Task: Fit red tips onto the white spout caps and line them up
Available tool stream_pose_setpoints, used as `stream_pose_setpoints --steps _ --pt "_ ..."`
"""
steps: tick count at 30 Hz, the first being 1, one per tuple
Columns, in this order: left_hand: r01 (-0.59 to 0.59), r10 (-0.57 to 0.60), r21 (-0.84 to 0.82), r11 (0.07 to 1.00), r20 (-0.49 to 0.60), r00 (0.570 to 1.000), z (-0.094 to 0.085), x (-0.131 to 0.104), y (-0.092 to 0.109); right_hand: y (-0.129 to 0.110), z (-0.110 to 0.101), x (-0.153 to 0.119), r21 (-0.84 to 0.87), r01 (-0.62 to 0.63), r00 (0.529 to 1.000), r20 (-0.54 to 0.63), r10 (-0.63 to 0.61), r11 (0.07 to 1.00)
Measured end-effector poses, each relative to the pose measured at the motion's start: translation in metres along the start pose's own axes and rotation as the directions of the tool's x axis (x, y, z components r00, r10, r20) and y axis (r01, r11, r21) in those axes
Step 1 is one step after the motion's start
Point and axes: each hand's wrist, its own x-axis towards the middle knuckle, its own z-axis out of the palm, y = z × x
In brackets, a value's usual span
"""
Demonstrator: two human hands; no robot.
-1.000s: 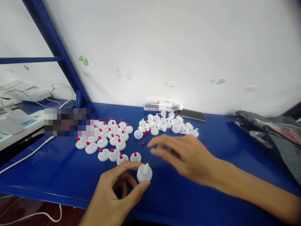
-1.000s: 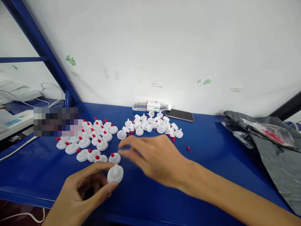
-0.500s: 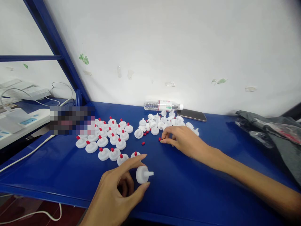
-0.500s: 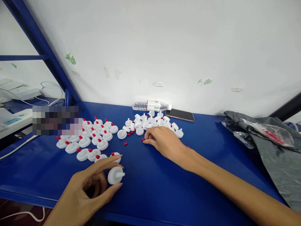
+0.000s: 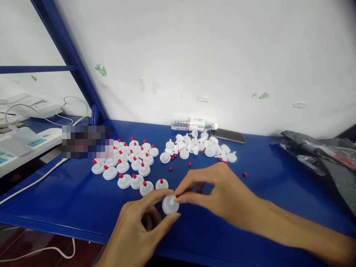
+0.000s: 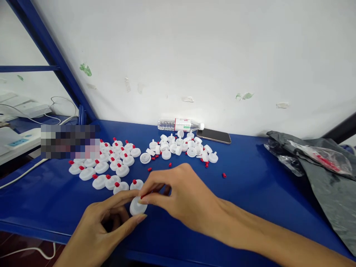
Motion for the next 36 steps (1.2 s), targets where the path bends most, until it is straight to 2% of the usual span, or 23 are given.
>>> stream_pose_setpoints --steps 7,11,14,16,19,22,25,28,30,33,34,36 --pt "-0.042 0.039 0.061 0.997 0.047 0.998 0.001 0.002 0.004 0.01 0.019 -0.006 -0.035 0.081 0.996 -0.019 -0.082 0.996" --pt "-0.13 0.133 0.116 0.985 -0.016 0.991 0.003 0.001 0.002 0.015 0.015 -0.003 -0.124 0.088 0.996 0.013 -0.087 0.988" --pt "-0.245 0.258 0.107 0.964 -0.14 0.956 0.007 -0.002 0.0 0.026 0.008 0.003 -0.206 0.062 0.998 -0.01 -0.065 0.976" --pt "-0.321 0.339 0.121 0.939 -0.189 0.922 0.009 -0.006 0.0 0.033 0.005 0.008 -0.201 0.008 0.999 -0.044 -0.017 0.98" --pt "-0.377 0.411 0.186 0.907 -0.199 0.89 0.011 -0.01 0.002 0.037 0.003 0.012 -0.113 -0.064 0.998 -0.036 0.061 0.991" --pt "-0.382 0.423 0.216 0.898 -0.196 0.885 0.01 -0.01 0.003 0.031 -0.002 0.015 -0.114 -0.077 0.997 -0.016 0.076 0.991" --pt "-0.376 0.42 0.227 0.898 -0.195 0.886 0.01 -0.01 0.002 0.029 -0.014 0.021 -0.232 -0.089 0.988 -0.147 0.056 0.969" --pt "-0.402 0.45 0.239 0.884 -0.205 0.869 0.01 -0.011 0.004 0.039 -0.027 0.034 -0.405 -0.134 0.958 -0.285 0.014 0.904" --pt "-0.443 0.498 0.26 0.858 -0.207 0.842 0.009 -0.01 0.01 0.051 -0.033 0.045 -0.5 -0.16 0.957 -0.29 0.009 0.851" --pt "-0.511 0.592 0.343 0.788 -0.199 0.781 0.003 -0.004 0.028 0.061 -0.038 0.059 -0.576 -0.166 0.971 -0.237 0.031 0.8" --pt "-0.516 0.613 0.381 0.768 -0.201 0.764 -0.001 0.0 0.035 0.061 -0.039 0.061 -0.581 -0.16 0.974 -0.225 0.031 0.798" --pt "-0.477 0.614 0.457 0.751 -0.216 0.76 -0.009 0.012 0.05 0.052 -0.042 0.062 -0.53 -0.142 0.975 -0.22 0.026 0.836"
